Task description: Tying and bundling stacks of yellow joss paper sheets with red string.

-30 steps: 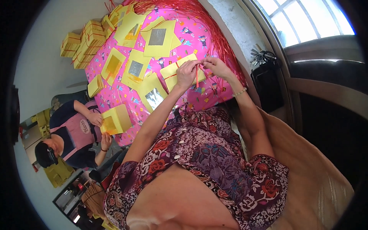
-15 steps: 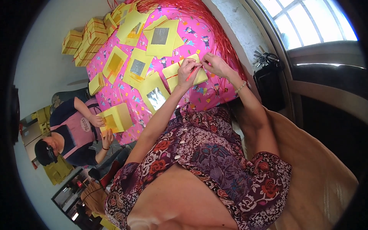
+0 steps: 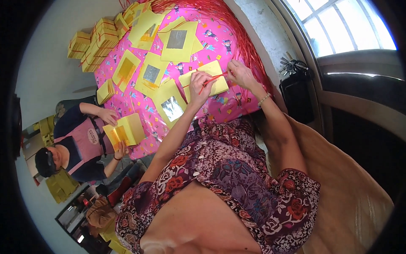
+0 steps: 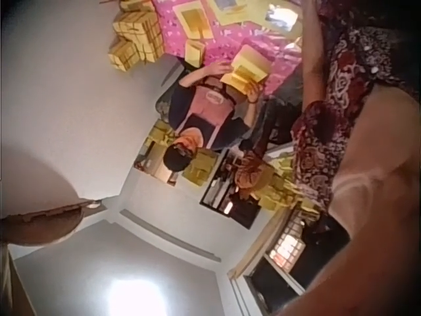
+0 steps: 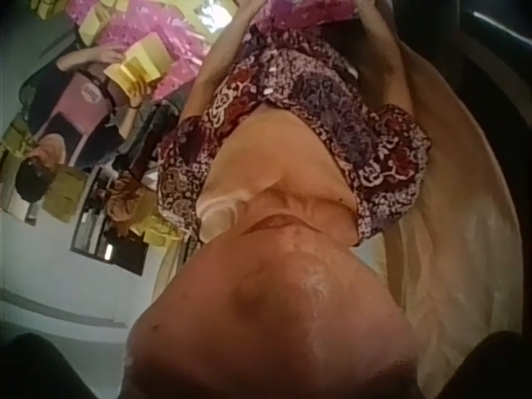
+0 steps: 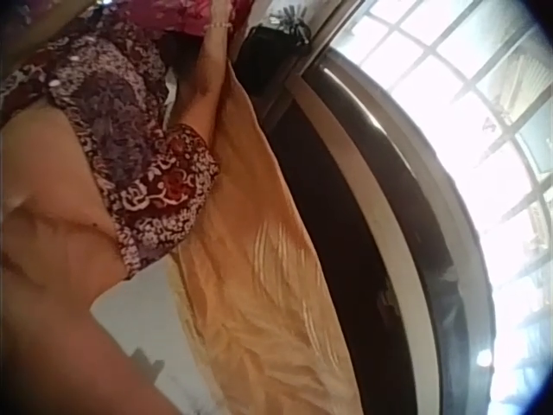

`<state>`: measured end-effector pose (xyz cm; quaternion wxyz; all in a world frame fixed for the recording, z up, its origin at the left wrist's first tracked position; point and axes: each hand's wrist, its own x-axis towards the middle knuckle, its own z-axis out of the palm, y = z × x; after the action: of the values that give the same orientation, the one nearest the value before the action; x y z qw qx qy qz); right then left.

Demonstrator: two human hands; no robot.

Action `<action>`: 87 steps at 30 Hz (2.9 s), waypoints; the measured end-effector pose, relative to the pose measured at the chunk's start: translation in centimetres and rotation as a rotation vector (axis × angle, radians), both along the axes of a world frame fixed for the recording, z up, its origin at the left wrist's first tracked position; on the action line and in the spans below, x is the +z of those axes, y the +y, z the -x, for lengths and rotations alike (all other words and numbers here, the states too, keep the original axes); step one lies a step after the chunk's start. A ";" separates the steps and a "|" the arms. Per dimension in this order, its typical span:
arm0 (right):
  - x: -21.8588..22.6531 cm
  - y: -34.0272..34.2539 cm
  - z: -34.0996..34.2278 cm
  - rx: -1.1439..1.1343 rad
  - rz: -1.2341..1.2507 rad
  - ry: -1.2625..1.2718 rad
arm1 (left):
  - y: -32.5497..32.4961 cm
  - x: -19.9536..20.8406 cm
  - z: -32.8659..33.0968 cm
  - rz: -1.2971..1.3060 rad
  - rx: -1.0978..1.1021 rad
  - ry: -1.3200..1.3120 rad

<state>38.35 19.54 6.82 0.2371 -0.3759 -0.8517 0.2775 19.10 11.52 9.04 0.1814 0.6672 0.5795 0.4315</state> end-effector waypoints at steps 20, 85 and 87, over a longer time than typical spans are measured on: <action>-0.6 -3.5 3.5 -0.354 1.225 0.309 | -5.5 -3.0 4.1 0.527 0.491 -0.885; -1.8 -7.0 4.9 -0.226 1.145 0.697 | -6.9 -3.3 3.8 0.374 0.286 -0.750; 1.1 -8.3 6.5 -0.322 1.149 0.740 | -6.7 -2.8 4.5 0.404 0.277 -0.734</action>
<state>31.84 11.22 7.97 0.3132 -0.4438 -0.3673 0.7550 14.59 4.83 6.21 0.4422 0.3369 0.6335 0.5382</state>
